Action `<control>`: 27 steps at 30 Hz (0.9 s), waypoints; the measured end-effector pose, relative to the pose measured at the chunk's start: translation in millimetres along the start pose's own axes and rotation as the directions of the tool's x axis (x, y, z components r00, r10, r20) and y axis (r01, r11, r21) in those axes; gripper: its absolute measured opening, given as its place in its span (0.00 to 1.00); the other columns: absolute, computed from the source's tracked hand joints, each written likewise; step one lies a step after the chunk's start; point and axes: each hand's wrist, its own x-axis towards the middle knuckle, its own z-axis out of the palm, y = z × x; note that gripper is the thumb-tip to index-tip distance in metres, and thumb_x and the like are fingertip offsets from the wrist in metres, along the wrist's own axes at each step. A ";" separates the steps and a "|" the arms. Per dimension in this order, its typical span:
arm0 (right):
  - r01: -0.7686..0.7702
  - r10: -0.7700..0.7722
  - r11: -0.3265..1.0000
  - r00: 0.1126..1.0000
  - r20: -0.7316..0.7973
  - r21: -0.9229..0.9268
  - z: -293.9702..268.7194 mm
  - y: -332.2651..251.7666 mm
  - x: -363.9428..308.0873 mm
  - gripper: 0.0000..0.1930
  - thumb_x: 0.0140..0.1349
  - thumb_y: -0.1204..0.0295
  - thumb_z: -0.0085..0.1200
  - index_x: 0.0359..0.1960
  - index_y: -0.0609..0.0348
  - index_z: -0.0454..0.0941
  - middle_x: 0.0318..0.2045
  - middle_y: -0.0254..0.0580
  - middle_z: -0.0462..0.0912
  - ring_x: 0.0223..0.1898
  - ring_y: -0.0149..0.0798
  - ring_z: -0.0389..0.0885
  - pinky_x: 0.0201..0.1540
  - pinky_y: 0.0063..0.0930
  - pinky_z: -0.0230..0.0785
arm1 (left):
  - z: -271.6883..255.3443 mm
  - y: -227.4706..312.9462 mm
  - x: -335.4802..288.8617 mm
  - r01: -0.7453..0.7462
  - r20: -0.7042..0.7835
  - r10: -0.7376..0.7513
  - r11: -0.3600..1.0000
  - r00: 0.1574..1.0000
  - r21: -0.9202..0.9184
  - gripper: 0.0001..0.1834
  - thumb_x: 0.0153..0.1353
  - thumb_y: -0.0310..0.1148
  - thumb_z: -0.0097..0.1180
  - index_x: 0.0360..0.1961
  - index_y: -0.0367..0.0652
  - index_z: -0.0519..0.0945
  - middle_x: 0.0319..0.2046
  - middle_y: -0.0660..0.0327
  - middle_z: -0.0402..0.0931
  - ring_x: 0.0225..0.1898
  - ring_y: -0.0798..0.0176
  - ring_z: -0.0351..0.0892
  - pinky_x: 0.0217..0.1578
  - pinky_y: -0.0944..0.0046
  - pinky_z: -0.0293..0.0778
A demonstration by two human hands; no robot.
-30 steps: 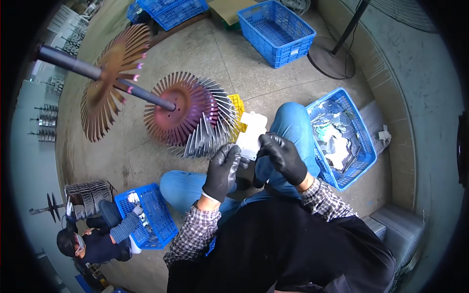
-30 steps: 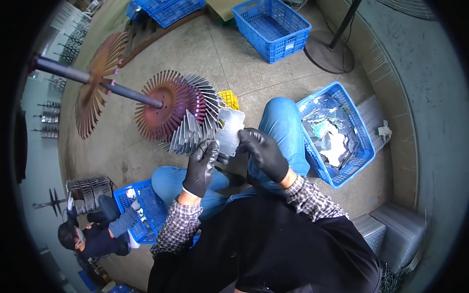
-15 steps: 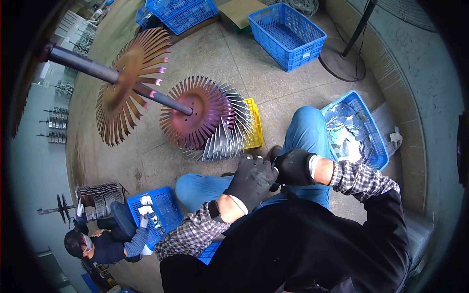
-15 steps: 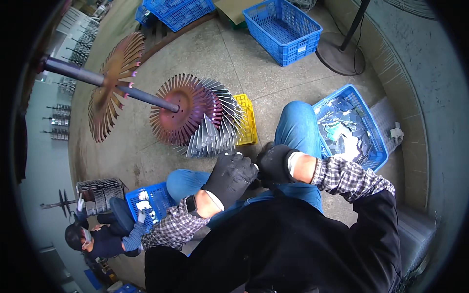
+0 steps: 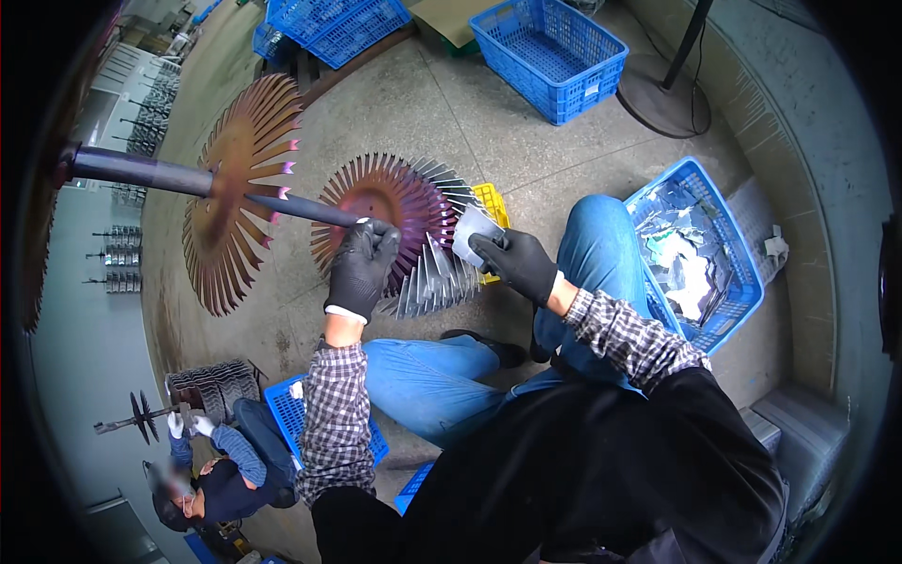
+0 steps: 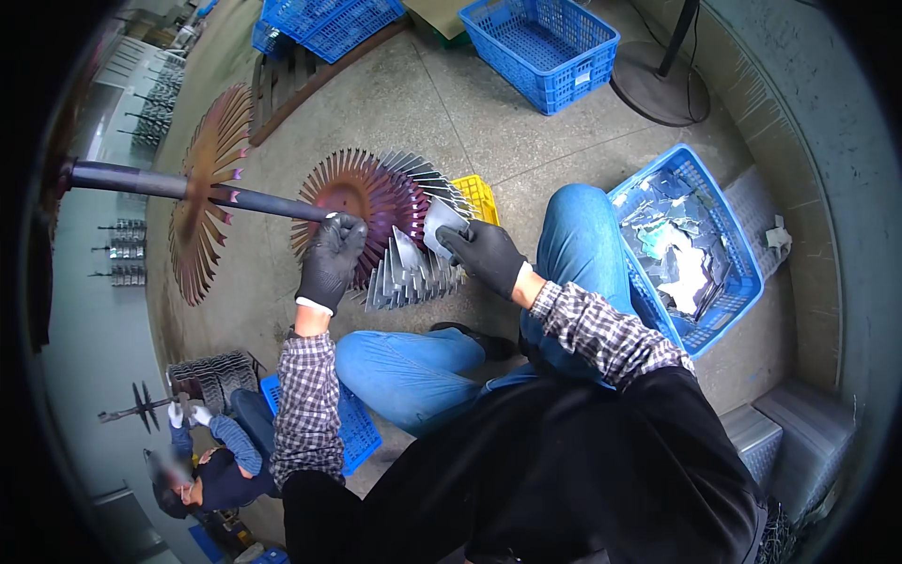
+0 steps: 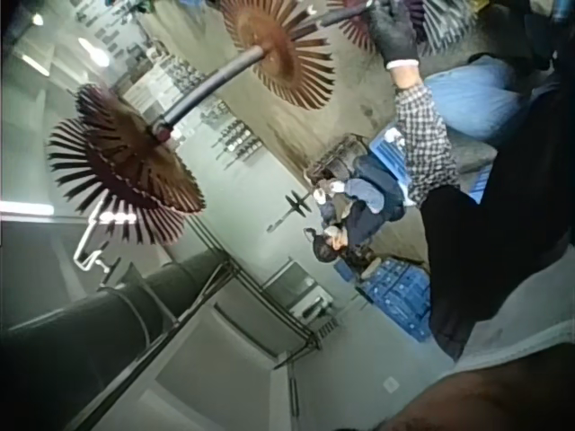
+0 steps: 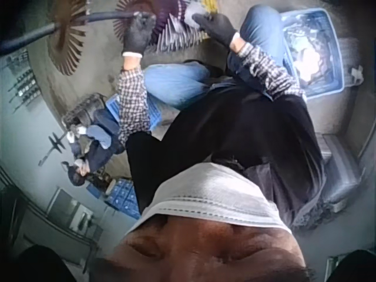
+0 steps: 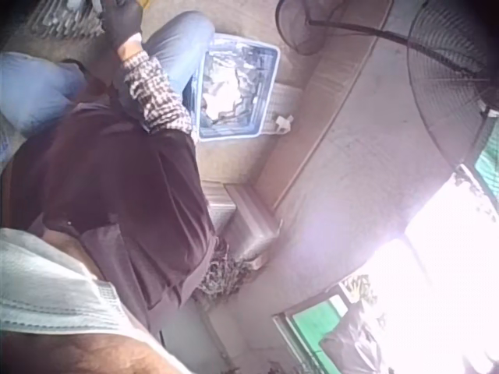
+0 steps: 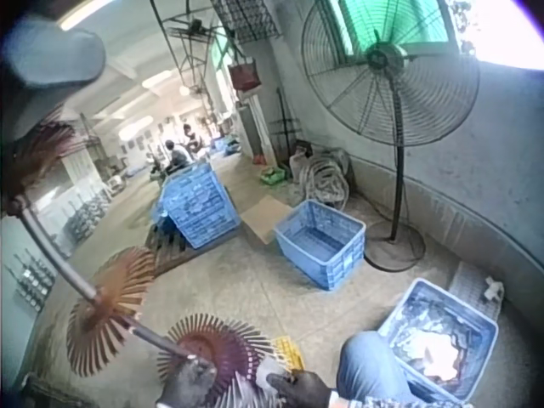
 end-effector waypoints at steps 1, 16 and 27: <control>0.015 -0.015 1.000 1.000 -0.011 0.007 3.2 3.3 2.7 0.24 0.69 0.51 0.59 0.33 0.65 0.82 0.22 0.40 0.85 0.20 0.31 0.79 0.26 0.24 0.71 | 2.2 -3.2 0.8 0.006 0.006 -0.006 0.999 1.000 -0.047 0.05 0.69 0.28 0.57 0.43 0.40 0.80 0.30 0.62 0.80 0.29 0.69 0.75 0.35 0.68 0.73; 0.145 -0.152 0.969 0.988 -0.016 -0.199 16.9 3.6 3.1 0.24 0.69 0.51 0.58 0.32 0.65 0.83 0.23 0.45 0.85 0.24 0.39 0.82 0.29 0.30 0.73 | 2.7 -10.4 2.3 -0.001 0.000 0.001 1.000 1.000 0.024 0.06 0.68 0.29 0.59 0.43 0.40 0.80 0.28 0.63 0.80 0.27 0.69 0.76 0.31 0.66 0.73; 0.298 -0.272 0.855 0.954 0.123 -0.425 8.0 -29.3 4.7 0.25 0.69 0.51 0.55 0.33 0.66 0.83 0.24 0.53 0.84 0.25 0.52 0.81 0.33 0.40 0.75 | -2.9 5.8 22.0 0.076 0.107 -0.115 0.947 0.988 0.312 0.11 0.68 0.38 0.59 0.37 0.41 0.79 0.25 0.61 0.80 0.25 0.60 0.78 0.31 0.63 0.73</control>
